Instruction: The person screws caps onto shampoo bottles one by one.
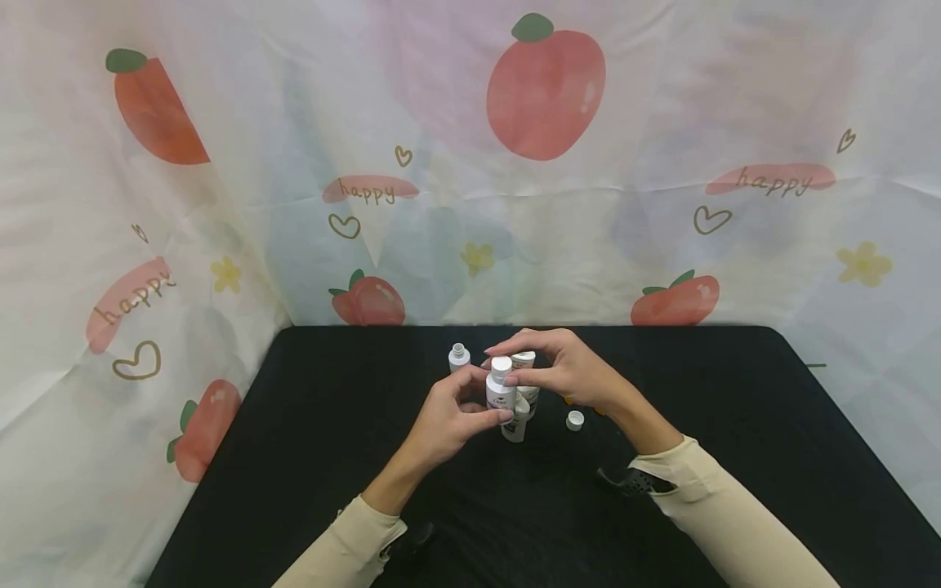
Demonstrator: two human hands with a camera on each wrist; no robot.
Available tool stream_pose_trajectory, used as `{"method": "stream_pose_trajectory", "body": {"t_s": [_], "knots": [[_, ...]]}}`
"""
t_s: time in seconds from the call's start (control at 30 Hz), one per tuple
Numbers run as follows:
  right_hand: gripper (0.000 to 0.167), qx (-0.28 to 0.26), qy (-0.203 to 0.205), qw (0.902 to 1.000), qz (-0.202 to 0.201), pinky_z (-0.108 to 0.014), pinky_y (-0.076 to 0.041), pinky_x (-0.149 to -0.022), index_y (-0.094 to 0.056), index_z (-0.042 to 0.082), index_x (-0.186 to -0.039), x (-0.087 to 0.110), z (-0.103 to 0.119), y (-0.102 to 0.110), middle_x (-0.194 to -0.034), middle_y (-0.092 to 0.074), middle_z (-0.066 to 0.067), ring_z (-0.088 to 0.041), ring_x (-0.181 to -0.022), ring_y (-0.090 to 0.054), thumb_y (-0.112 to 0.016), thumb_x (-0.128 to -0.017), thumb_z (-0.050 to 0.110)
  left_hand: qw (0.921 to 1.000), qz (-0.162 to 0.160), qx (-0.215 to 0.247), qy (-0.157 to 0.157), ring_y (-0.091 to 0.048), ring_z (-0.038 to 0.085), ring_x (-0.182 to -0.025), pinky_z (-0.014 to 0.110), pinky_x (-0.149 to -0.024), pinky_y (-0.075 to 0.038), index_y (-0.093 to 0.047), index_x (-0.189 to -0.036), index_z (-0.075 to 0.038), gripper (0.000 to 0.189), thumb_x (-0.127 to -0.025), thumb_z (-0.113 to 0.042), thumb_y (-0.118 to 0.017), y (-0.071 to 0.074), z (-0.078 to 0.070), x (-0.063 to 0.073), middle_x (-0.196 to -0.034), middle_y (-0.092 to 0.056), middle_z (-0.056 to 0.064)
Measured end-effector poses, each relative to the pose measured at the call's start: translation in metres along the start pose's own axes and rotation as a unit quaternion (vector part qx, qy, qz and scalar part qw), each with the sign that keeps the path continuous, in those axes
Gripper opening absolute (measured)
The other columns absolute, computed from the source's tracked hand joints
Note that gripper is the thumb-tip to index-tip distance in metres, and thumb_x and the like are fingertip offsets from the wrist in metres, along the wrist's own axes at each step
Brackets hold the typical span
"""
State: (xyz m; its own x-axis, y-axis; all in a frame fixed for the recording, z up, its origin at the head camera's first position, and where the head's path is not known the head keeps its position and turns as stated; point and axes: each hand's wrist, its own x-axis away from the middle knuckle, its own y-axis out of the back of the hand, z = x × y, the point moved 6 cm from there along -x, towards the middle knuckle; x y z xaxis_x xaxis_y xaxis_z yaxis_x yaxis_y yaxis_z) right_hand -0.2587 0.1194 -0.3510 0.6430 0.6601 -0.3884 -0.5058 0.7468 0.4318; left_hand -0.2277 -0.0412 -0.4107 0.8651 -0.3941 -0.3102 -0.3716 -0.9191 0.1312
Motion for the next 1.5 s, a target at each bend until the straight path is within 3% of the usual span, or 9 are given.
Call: {"method": "stream_pose_trajectory", "body": {"t_s": [0.17, 0.37, 0.6, 0.87, 1.03, 1.13, 1.37, 1.5], "knots": [[0.039, 0.014, -0.006, 0.9999, -0.002, -0.035, -0.055, -0.086, -0.072, 0.018, -0.125, -0.0010, 0.0001, -0.0015, -0.119, -0.072, 0.001, -0.020, -0.108, -0.066, -0.079, -0.088, 0.008, 1.0000, 0.000, 0.000, 0.002, -0.067, 0.016, -0.100, 0.030, -0.078, -0.060, -0.065, -0.116, -0.006, 0.036, -0.085, -0.003, -0.081, -0.0004, 0.0011, -0.0004, -0.111, -0.068, 0.010], [0.038, 0.022, 0.017, 0.9996, -0.003, -0.038, -0.056, -0.082, -0.073, 0.015, -0.124, -0.0023, -0.0016, -0.0035, -0.116, -0.073, -0.001, -0.018, -0.102, -0.066, -0.079, -0.088, 0.006, 1.0000, -0.001, 0.001, 0.002, -0.068, 0.016, -0.101, 0.032, -0.079, -0.060, -0.065, -0.116, -0.006, 0.036, -0.084, -0.003, -0.082, -0.0009, 0.0019, -0.0010, -0.112, -0.069, 0.010], [0.040, 0.016, 0.026, 0.9995, -0.010, -0.032, -0.054, -0.084, -0.073, 0.014, -0.122, -0.0009, -0.0013, -0.0009, -0.113, -0.073, -0.002, -0.019, -0.100, -0.066, -0.081, -0.085, 0.004, 0.9999, -0.013, 0.003, -0.002, -0.068, 0.016, -0.100, 0.030, -0.079, -0.060, -0.066, -0.115, -0.007, 0.038, -0.082, -0.003, -0.083, 0.0022, 0.0008, -0.0011, -0.110, -0.070, 0.010], [0.037, 0.007, 0.014, 0.9998, -0.011, -0.031, -0.054, -0.084, -0.073, 0.013, -0.122, 0.0032, -0.0011, 0.0030, -0.115, -0.072, -0.003, -0.033, -0.100, -0.064, -0.079, -0.087, 0.004, 0.9999, -0.016, 0.005, 0.004, -0.067, 0.017, -0.100, 0.031, -0.080, -0.060, -0.066, -0.118, -0.007, 0.040, -0.082, -0.003, -0.084, 0.0055, 0.0023, 0.0005, -0.109, -0.069, 0.010], [0.034, 0.012, 0.004, 0.9999, -0.011, -0.032, -0.055, -0.087, -0.074, 0.017, -0.121, 0.0040, -0.0024, 0.0050, -0.117, -0.072, -0.001, -0.025, -0.105, -0.065, -0.078, -0.089, 0.006, 0.9998, -0.016, 0.002, 0.012, -0.067, 0.018, -0.100, 0.031, -0.081, -0.060, -0.066, -0.118, -0.008, 0.040, -0.082, -0.004, -0.084, 0.0066, 0.0040, 0.0006, -0.109, -0.068, 0.010], [0.032, 0.017, -0.004, 0.9998, -0.010, -0.033, -0.055, -0.088, -0.074, 0.019, -0.120, 0.0039, -0.0034, 0.0054, -0.117, -0.073, 0.001, -0.021, -0.107, -0.066, -0.077, -0.090, 0.008, 0.9998, -0.017, 0.002, 0.014, -0.067, 0.018, -0.100, 0.031, -0.081, -0.060, -0.066, -0.118, -0.007, 0.040, -0.082, -0.004, -0.084, 0.0069, 0.0043, 0.0007, -0.109, -0.068, 0.010], [0.026, 0.033, -0.023, 0.9990, -0.021, -0.048, -0.052, -0.094, -0.075, 0.020, -0.115, 0.0047, -0.0051, 0.0061, -0.113, -0.074, 0.003, -0.019, -0.108, -0.066, -0.076, -0.091, 0.011, 0.9997, -0.017, 0.005, 0.016, -0.067, 0.018, -0.099, 0.031, -0.081, -0.060, -0.066, -0.116, -0.006, 0.039, -0.082, -0.002, -0.083, 0.0071, 0.0046, 0.0015, -0.109, -0.068, 0.010], [0.027, 0.028, -0.021, 0.9991, -0.026, -0.049, -0.052, -0.095, -0.075, 0.020, -0.115, 0.0048, -0.0042, 0.0060, -0.111, -0.074, 0.002, -0.020, -0.107, -0.066, -0.077, -0.090, 0.010, 0.9998, -0.016, 0.001, 0.015, -0.067, 0.018, -0.100, 0.031, -0.081, -0.060, -0.066, -0.117, -0.007, 0.040, -0.082, -0.003, -0.084, 0.0072, 0.0044, 0.0014, -0.109, -0.069, 0.010]]}}
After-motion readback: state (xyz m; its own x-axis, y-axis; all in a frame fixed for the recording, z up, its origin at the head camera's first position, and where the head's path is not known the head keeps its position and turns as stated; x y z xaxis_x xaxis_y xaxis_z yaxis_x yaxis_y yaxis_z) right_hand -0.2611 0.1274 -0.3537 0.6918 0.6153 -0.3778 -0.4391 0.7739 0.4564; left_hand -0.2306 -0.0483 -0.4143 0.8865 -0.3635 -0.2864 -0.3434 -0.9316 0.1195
